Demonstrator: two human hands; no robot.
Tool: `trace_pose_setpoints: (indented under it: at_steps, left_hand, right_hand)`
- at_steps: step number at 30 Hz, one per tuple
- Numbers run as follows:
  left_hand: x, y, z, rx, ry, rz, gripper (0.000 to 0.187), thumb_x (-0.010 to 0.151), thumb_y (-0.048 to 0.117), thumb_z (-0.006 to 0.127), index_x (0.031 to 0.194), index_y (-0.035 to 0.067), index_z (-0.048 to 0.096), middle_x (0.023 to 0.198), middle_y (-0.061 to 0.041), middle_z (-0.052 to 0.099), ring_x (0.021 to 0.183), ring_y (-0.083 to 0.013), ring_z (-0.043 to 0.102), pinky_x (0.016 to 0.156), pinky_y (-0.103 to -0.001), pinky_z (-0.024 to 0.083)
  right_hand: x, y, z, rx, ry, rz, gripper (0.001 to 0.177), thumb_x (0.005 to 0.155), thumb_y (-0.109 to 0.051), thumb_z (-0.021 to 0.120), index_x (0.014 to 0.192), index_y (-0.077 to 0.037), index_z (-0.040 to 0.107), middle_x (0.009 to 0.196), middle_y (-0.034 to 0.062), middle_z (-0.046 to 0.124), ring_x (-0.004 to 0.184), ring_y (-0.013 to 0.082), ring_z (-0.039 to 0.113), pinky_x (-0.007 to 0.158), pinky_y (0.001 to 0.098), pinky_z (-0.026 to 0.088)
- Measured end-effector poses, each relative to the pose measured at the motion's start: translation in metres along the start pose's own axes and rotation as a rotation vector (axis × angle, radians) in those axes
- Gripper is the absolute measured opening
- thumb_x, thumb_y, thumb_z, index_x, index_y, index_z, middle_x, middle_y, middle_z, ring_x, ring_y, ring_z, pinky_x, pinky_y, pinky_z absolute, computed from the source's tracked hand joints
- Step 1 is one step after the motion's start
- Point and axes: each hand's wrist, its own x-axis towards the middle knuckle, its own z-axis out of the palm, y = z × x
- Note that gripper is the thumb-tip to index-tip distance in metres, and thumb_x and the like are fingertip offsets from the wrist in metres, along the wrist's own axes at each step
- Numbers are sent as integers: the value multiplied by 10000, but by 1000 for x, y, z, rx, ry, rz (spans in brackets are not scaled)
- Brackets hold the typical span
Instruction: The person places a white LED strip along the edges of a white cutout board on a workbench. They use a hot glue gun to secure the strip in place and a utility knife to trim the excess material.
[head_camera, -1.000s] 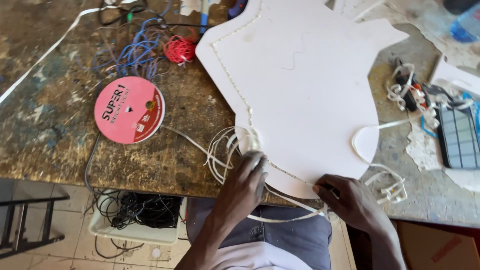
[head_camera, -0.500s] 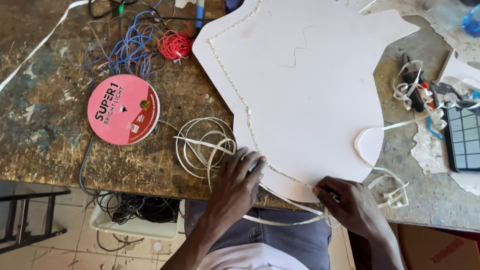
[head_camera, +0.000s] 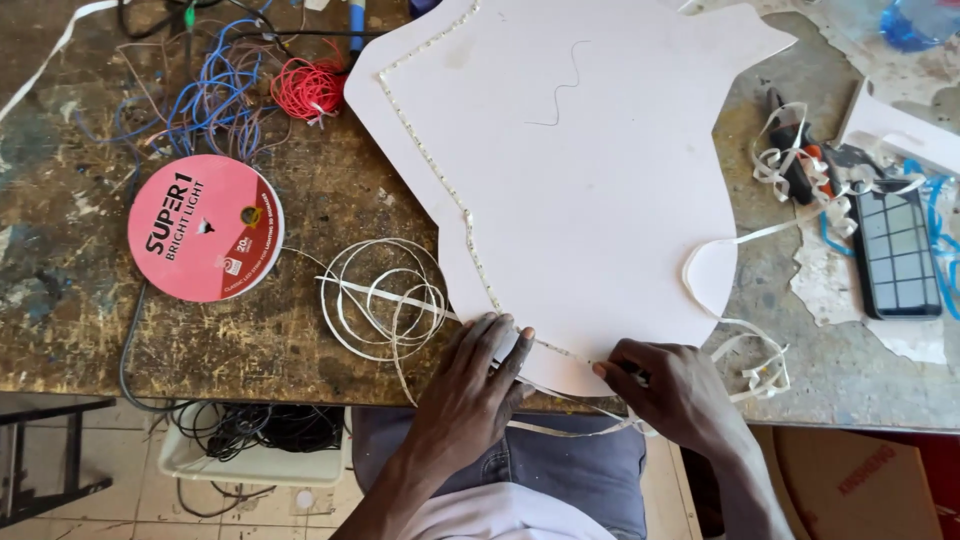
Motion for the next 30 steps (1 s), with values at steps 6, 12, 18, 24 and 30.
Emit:
trace_pose_setpoints:
  at_steps: [6, 12, 18, 24, 30]
  left_hand:
    - [3, 3, 1, 69, -39, -34, 737, 1184, 539, 523, 1745, 68, 441, 1702, -232, 507, 1597, -403, 451, 1384, -565, 293]
    - [2, 20, 5, 169, -46, -84, 813, 1160, 638, 480, 1737, 66, 452, 1737, -228, 480, 1630, -428, 411, 1394, -583, 256]
    - [1, 21, 0, 188, -64, -13, 949, 1146, 700, 478, 1799, 39, 285, 1839, -218, 340, 1700, -412, 330, 1433, -556, 216]
    - [1, 17, -1, 106, -34, 10, 761, 1186, 631, 395, 1761, 135, 435, 1798, -203, 415, 1678, -413, 367, 1408, -551, 241]
    - [8, 31, 2, 27, -49, -30, 681, 1170, 457, 562, 1658, -18, 533, 1738, -216, 496, 1663, -420, 369, 1390, -580, 252]
  right_hand:
    - [0, -3, -1, 34, -29, -117, 420, 1063, -554, 663, 807, -229, 733, 651, -26, 710, 555, 232, 647, 601, 405, 454]
    - [-4, -2, 6, 59, 30, -166, 400, 1070, -515, 673, 817, -211, 735, 636, -27, 699, 533, 226, 635, 560, 406, 439]
    - [0, -1, 7, 56, 80, -127, 398, 1067, -478, 701, 769, -215, 671, 580, -4, 665, 487, 240, 574, 535, 424, 401]
    - [-6, -4, -7, 63, 6, -96, 324, 1063, -495, 680, 930, -222, 791, 746, -6, 800, 611, 256, 718, 607, 420, 490]
    - [-14, 1, -29, 185, -57, 200, 372, 993, -546, 688, 1063, -259, 913, 860, -48, 895, 570, 179, 677, 686, 338, 528]
